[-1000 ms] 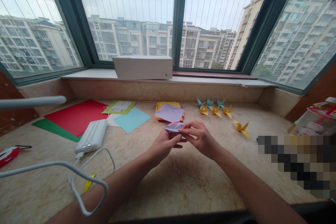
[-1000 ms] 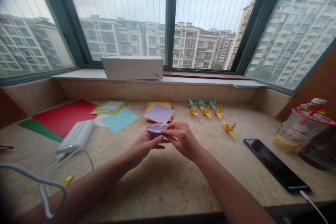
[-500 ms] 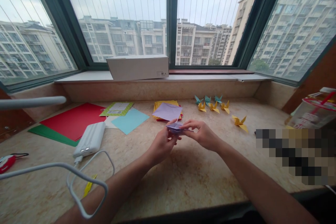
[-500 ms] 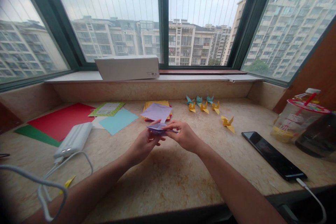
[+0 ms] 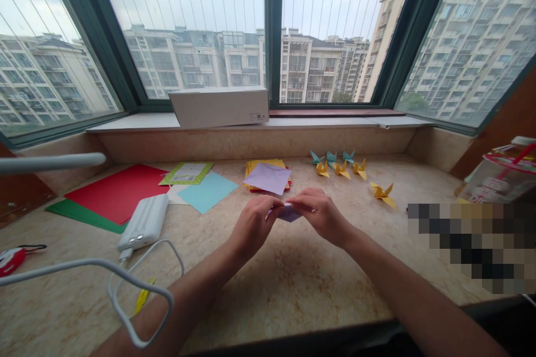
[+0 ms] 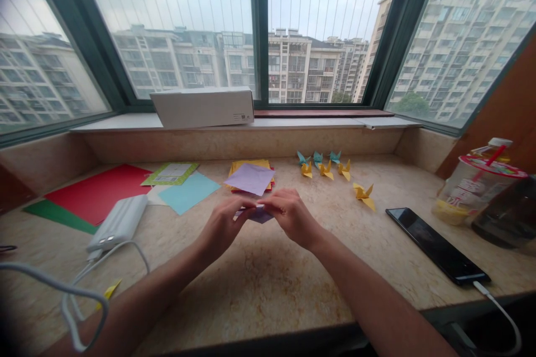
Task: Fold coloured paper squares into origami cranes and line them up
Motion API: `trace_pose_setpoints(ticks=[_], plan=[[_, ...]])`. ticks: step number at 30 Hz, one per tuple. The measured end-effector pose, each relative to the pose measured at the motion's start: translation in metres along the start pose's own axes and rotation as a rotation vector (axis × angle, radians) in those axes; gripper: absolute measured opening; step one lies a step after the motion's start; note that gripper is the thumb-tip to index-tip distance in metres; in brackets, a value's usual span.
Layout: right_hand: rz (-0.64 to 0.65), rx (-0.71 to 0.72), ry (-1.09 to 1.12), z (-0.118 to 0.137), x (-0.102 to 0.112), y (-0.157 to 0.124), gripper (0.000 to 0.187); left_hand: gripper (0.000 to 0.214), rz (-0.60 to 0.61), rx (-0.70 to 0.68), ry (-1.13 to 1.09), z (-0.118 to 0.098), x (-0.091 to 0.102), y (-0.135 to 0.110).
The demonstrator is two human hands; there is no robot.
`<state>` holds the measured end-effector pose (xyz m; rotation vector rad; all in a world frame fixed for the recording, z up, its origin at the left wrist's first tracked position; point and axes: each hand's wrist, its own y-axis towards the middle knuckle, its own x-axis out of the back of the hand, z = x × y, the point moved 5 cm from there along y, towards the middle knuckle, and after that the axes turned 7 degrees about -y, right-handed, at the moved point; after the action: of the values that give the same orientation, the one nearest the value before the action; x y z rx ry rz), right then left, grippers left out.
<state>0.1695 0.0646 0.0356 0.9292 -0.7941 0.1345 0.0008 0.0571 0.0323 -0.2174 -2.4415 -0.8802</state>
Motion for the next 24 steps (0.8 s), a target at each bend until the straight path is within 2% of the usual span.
trace_pose_setpoints(ticks=[3,7,10,13,16,19,21,24], plan=[[-0.06,-0.089,0.054,0.001,0.005,0.0,0.028,0.011,-0.006,-0.039,0.065,-0.001,-0.002,0.0],[-0.06,-0.024,0.065,0.008,0.008,0.001,0.026,0.012,0.067,-0.097,0.112,-0.005,-0.005,-0.001],[-0.089,-0.074,0.095,0.003,0.01,0.002,0.027,0.014,0.032,-0.096,0.06,-0.006,-0.002,-0.001],[-0.127,-0.167,0.167,-0.006,0.011,0.002,0.014,0.015,0.002,-0.073,0.012,-0.007,0.0,0.0],[-0.125,-0.17,0.173,-0.008,0.01,0.002,0.005,0.014,0.031,-0.009,-0.034,-0.006,-0.003,0.001],[-0.134,-0.193,0.185,-0.007,0.011,0.002,0.007,0.012,0.065,0.14,-0.205,-0.001,-0.008,0.001],[-0.202,-0.247,0.237,-0.01,0.015,0.002,0.015,0.017,0.062,0.256,-0.399,0.004,-0.011,0.0],[-0.329,-0.332,0.347,-0.018,0.021,0.001,0.031,0.025,-0.003,0.374,-0.726,0.009,-0.015,-0.001]])
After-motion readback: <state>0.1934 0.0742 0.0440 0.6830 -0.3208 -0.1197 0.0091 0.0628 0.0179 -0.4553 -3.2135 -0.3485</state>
